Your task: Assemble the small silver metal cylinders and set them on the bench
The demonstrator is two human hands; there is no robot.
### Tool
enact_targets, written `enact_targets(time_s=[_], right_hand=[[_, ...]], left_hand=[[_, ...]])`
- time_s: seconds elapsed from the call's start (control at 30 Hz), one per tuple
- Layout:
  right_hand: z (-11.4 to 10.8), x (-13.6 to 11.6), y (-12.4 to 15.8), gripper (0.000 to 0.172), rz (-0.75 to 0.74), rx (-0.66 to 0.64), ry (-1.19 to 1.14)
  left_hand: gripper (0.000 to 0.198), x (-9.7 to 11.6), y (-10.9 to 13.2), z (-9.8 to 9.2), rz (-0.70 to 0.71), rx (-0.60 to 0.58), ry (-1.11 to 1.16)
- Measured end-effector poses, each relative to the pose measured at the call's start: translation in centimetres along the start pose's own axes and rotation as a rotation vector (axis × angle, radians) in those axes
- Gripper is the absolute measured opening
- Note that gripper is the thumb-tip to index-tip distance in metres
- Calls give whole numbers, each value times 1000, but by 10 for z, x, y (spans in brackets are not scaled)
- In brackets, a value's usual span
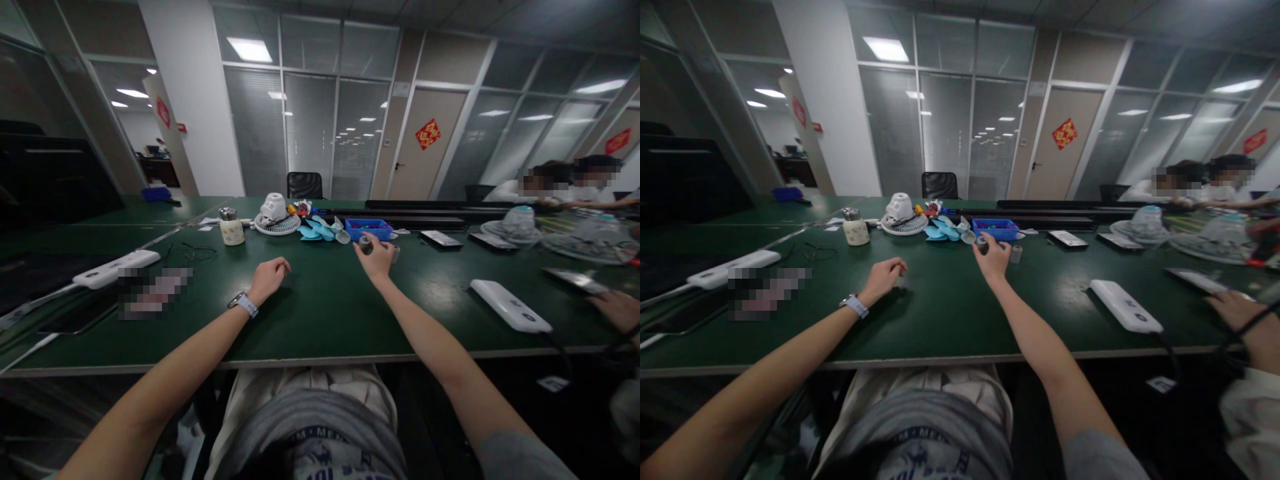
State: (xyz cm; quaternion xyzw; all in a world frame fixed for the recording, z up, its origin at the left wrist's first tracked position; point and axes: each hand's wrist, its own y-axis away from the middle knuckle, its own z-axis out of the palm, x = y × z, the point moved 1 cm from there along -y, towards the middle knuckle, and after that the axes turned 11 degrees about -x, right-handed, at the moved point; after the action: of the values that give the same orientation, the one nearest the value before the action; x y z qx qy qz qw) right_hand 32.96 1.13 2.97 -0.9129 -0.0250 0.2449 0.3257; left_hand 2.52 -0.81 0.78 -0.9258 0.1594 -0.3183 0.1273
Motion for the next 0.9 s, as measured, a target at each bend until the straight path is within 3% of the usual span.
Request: enact_targets(time_s=[0.13,0.23,0.37,0.9], right_hand=[[26,-68,31,44,-217,-173,-198],[48,-91,49,42,-343,-360,-296],[68,-97,58,44,-431,-488,-275],[68,-92,58,42,-346,-482,-312]], left_hand=[[29,6,2,1,97,-20,15],[36,11,3,4,222,-38,46],[39,12,2,7,307,0,69],[28,26,10,1,360,87,44]])
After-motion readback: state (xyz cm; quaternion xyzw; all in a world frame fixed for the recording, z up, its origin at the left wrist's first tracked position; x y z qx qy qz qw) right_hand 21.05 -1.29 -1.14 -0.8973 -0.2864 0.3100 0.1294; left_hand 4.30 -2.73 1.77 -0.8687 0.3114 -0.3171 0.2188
